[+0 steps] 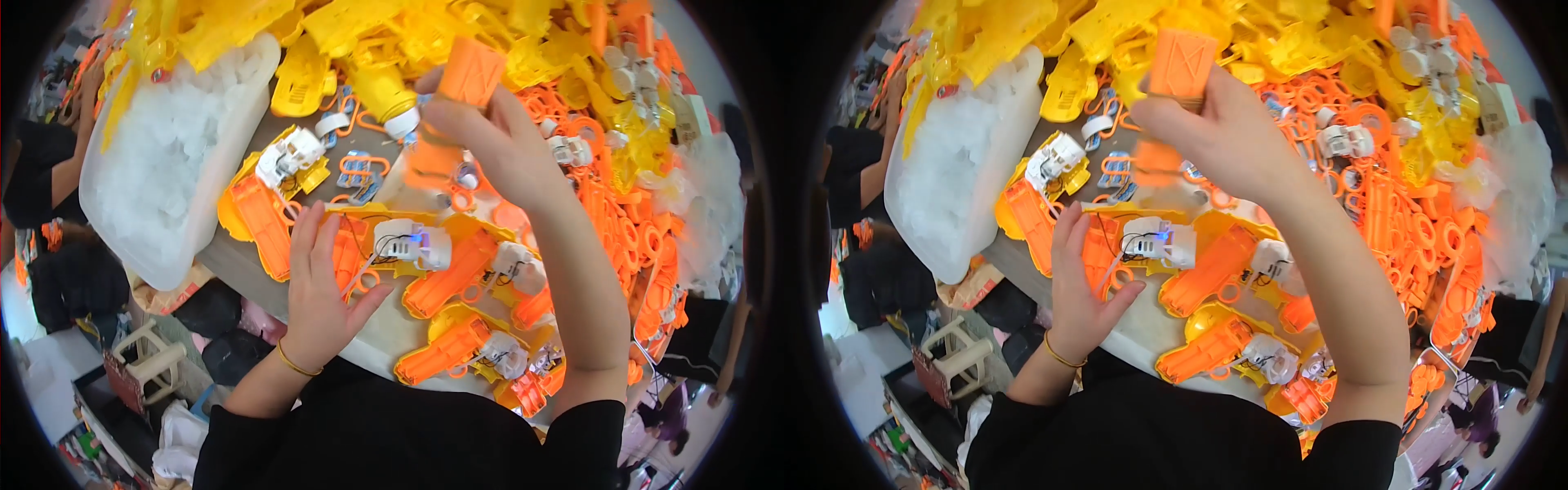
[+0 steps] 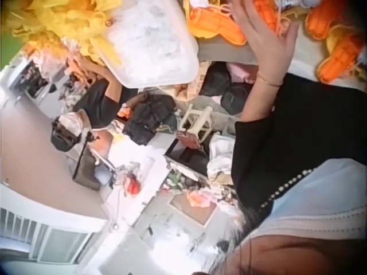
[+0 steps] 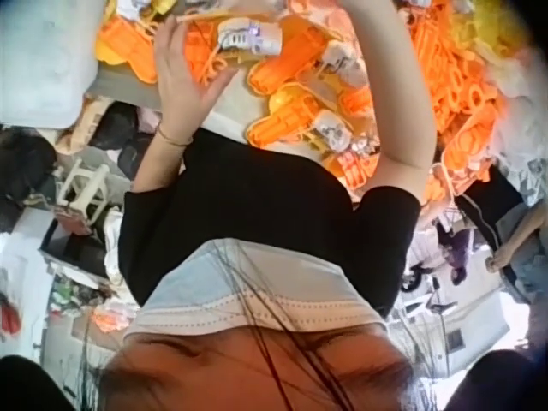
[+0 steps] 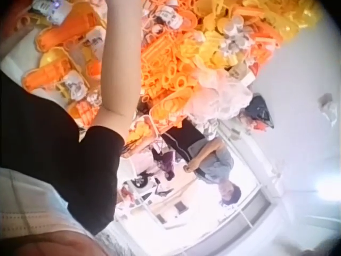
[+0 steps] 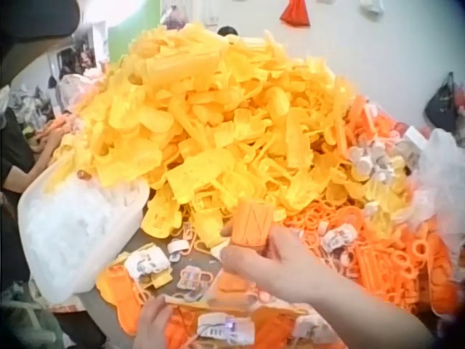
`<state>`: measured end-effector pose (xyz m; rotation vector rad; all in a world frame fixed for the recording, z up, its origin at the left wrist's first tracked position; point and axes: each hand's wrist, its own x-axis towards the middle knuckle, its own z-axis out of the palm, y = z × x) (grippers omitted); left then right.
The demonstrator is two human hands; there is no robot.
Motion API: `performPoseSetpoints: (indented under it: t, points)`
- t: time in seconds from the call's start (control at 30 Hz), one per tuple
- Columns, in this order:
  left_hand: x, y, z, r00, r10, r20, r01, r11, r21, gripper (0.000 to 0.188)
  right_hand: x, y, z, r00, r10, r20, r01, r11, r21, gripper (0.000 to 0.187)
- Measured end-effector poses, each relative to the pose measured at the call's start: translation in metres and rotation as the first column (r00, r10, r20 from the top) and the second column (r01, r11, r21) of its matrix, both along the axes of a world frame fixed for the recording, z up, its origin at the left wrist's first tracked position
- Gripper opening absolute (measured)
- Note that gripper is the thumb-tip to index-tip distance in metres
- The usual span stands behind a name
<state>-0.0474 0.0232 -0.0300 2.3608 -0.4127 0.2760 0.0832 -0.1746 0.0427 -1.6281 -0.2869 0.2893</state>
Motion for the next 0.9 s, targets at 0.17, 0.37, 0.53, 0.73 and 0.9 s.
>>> performPoseSetpoints:
  t: [0.17, 0.37, 0.53, 0.73, 0.9]
  points:
    - [-0.005, 0.005, 0.002, 0.998, 0.007, -0.064, -0.008, 1.0, -0.021, 0.088, -0.017, -0.074, 0.025, 0.978, -0.099, 0.183, 0.202, 0.672, -0.712, 0.046]
    - [-0.008, 0.011, 0.02, 0.995, 0.022, 0.102, -0.026, 0.999, 0.038, 0.072, -0.041, -0.152, -0.021, 0.917, -0.097, 0.387, 0.396, 0.102, -0.912, 0.049]
    - [-0.004, 0.027, 0.021, 0.982, 0.158, 0.103, -0.176, 0.966, 0.19, 0.027, -0.048, -0.133, -0.024, 0.775, -0.007, 0.632, 0.62, 0.201, -0.758, 0.044]
    - [0.009, 0.031, 0.016, 0.987, 0.121, 0.102, -0.147, 0.94, 0.307, 0.015, -0.093, 0.013, 0.0, 0.859, 0.315, 0.403, 0.164, 0.578, -0.8, 0.045]
    - [0.014, 0.025, 0.008, 0.979, 0.129, 0.157, -0.168, 0.948, 0.271, 0.013, -0.091, 0.022, -0.016, 0.829, 0.435, 0.352, 0.203, 0.352, -0.914, 0.047]
